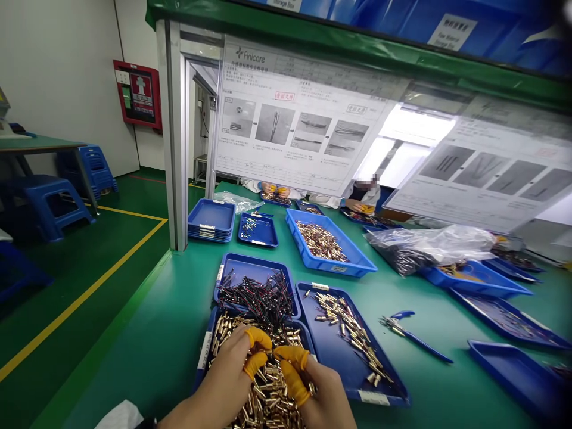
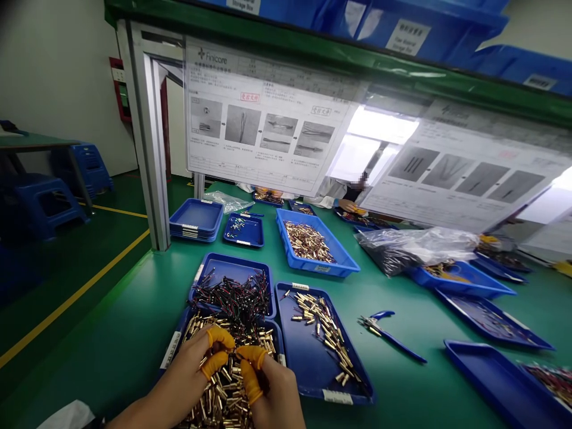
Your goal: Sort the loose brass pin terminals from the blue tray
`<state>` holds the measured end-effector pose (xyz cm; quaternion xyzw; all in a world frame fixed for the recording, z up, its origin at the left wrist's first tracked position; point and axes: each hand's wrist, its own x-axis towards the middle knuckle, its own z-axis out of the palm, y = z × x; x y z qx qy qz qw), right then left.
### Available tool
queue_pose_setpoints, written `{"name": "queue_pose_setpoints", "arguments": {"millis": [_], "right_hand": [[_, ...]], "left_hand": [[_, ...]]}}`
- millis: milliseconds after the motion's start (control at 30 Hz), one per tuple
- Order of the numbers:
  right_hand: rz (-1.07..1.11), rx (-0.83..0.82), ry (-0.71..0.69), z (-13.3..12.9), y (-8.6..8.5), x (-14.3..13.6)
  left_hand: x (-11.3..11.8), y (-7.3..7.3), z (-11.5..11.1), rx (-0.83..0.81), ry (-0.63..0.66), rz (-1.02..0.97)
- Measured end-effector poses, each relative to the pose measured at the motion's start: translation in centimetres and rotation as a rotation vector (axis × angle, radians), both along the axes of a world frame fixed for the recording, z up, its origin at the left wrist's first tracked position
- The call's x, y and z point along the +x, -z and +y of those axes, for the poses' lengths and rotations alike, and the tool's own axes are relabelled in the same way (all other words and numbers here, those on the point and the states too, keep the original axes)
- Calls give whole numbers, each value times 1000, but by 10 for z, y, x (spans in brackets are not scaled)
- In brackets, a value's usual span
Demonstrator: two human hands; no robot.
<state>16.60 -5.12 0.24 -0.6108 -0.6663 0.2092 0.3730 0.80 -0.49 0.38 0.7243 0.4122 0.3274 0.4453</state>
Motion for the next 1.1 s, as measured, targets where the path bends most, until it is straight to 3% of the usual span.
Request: {"name": "queue_pose_setpoints", "arguments": {"millis": [200,400,567,733,900,1100], "right_hand": [[-7,-63,-11,1,-3,-1],[91,-139,-55,1,-4,-2],[370,-244,-81,-2,1,-6],[233,-154,-78,-2,5,-7],[160,-39,-75,2,8,3],[316,-200,-117,4,6,3]], "left_hand": [[-1,4,0,96,17,-38],[-2,4,0,205,142,2],[-3,7,-5,58,175,88],[-2,12,-6,41,192,82],[1,7,-3,47,73,45],[-2,13,-3,73,111,75]]}}
